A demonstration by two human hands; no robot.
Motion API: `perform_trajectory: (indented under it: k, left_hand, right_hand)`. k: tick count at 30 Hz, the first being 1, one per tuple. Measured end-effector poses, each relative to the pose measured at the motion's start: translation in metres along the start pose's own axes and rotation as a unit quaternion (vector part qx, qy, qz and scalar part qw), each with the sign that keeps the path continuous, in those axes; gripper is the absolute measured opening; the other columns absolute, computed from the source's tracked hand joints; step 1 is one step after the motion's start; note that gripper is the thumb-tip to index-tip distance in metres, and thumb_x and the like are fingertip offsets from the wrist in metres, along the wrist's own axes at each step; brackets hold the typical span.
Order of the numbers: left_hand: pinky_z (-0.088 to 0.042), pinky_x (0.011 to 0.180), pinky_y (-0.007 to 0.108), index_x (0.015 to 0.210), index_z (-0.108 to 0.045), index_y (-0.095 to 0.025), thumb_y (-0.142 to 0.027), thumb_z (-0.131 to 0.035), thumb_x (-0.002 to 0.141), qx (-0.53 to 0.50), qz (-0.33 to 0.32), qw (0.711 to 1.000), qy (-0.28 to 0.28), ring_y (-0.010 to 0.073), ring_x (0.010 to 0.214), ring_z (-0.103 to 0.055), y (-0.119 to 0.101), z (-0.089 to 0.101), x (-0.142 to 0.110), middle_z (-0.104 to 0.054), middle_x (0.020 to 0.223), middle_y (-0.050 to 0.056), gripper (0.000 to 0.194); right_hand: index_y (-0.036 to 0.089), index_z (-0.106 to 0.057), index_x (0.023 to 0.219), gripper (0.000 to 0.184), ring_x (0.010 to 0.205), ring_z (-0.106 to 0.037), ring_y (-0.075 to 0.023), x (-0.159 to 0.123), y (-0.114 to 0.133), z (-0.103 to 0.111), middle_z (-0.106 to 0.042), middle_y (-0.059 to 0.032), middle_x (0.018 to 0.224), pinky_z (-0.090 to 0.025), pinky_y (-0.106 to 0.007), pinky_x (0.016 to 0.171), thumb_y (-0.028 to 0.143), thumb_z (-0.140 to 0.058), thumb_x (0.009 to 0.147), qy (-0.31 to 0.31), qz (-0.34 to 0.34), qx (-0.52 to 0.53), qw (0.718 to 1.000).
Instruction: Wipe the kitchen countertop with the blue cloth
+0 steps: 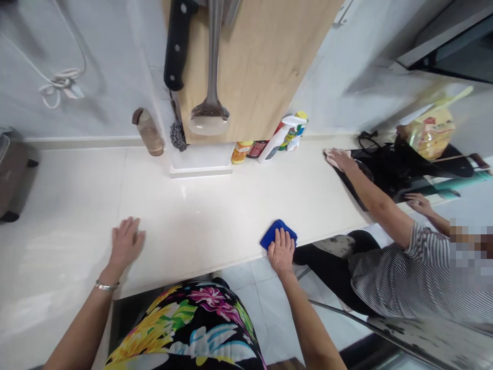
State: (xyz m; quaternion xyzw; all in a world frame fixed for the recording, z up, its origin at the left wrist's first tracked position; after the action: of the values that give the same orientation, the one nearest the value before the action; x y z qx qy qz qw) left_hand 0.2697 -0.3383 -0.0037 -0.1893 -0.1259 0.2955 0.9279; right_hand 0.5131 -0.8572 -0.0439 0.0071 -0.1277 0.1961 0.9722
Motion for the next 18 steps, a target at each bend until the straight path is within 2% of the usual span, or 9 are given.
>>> perform_trajectory:
  k: [3, 5, 9, 12, 15, 18]
  left_hand:
    - [-0.019, 0.122, 0.063, 0.145, -0.049, -0.009, -0.043, -0.04, 0.097, 0.001, 0.042, 0.998, -0.04, 0.0372, 0.152, -0.026, 0.034, 0.016, -0.007, -0.039, 0.158, 0.024, 0.059]
    - [-0.021, 0.123, 0.06, 0.146, -0.048, -0.009, -0.041, -0.042, 0.097, -0.007, 0.043, 0.997, -0.065, 0.0354, 0.153, -0.025, 0.045, 0.019, -0.01, -0.037, 0.159, 0.023, 0.058]
    - [-0.018, 0.124, 0.059, 0.147, -0.047, -0.009, -0.033, -0.042, 0.096, -0.006, 0.037, 0.994, -0.101, 0.0342, 0.155, -0.021, 0.044, 0.015, -0.015, -0.034, 0.162, 0.022, 0.056]
    - [-0.017, 0.125, 0.06, 0.148, -0.045, -0.008, -0.03, -0.042, 0.096, -0.013, 0.042, 0.994, -0.102, 0.0344, 0.155, -0.02, 0.038, 0.013, -0.016, -0.033, 0.162, 0.021, 0.056]
    - [-0.017, 0.125, 0.059, 0.149, -0.044, -0.008, -0.029, -0.041, 0.097, -0.018, 0.037, 0.994, -0.097, 0.0337, 0.155, -0.02, 0.038, 0.013, -0.017, -0.032, 0.163, 0.021, 0.056]
    - [-0.018, 0.125, 0.059, 0.15, -0.043, -0.008, -0.029, -0.041, 0.098, -0.014, 0.029, 0.995, -0.096, 0.0336, 0.155, -0.019, 0.041, 0.013, -0.016, -0.032, 0.163, 0.021, 0.056]
  right_hand:
    - [0.011, -0.026, 0.157, 0.065, 0.152, -0.024, -0.0308, -0.019, 0.033, 0.004, -0.034, -0.0153, 0.162, -0.025, -0.057, 0.122, 0.026, -0.03, 0.094, 0.003, 0.004, 0.0, 1.0]
    - [0.011, -0.024, 0.157, 0.065, 0.153, -0.022, -0.0305, -0.035, 0.062, 0.011, -0.032, -0.0147, 0.163, -0.024, -0.058, 0.122, 0.025, -0.029, 0.094, 0.015, 0.027, 0.007, 1.0]
    - [0.011, -0.018, 0.159, 0.068, 0.154, -0.017, -0.0317, -0.066, 0.133, 0.027, -0.027, -0.0155, 0.165, -0.023, -0.06, 0.122, 0.024, -0.029, 0.093, 0.034, 0.065, 0.041, 0.996]
    - [0.01, -0.018, 0.159, 0.069, 0.155, -0.015, -0.034, -0.081, 0.186, 0.039, -0.026, -0.0172, 0.165, -0.021, -0.063, 0.122, 0.026, -0.032, 0.093, 0.046, 0.102, 0.077, 0.991]
    - [0.01, -0.02, 0.158, 0.072, 0.155, -0.011, -0.0359, -0.083, 0.227, 0.051, -0.024, -0.0178, 0.165, -0.017, -0.064, 0.123, 0.03, -0.039, 0.092, 0.088, 0.177, 0.091, 0.976]
    - [0.011, -0.024, 0.157, 0.072, 0.155, -0.009, -0.0366, -0.073, 0.258, 0.061, -0.02, -0.0168, 0.167, -0.012, -0.063, 0.125, 0.035, -0.045, 0.092, 0.142, 0.27, 0.103, 0.947]
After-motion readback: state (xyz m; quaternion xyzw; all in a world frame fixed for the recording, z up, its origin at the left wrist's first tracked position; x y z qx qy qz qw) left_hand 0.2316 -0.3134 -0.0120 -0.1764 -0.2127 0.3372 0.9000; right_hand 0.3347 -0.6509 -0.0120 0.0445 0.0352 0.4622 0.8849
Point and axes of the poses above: each hand's wrist, its own x-axis towards the middle knuckle, its own z-axis out of the back of the hand, y = z × x, the point moved 1 cm from there along x, towards the middle knuckle
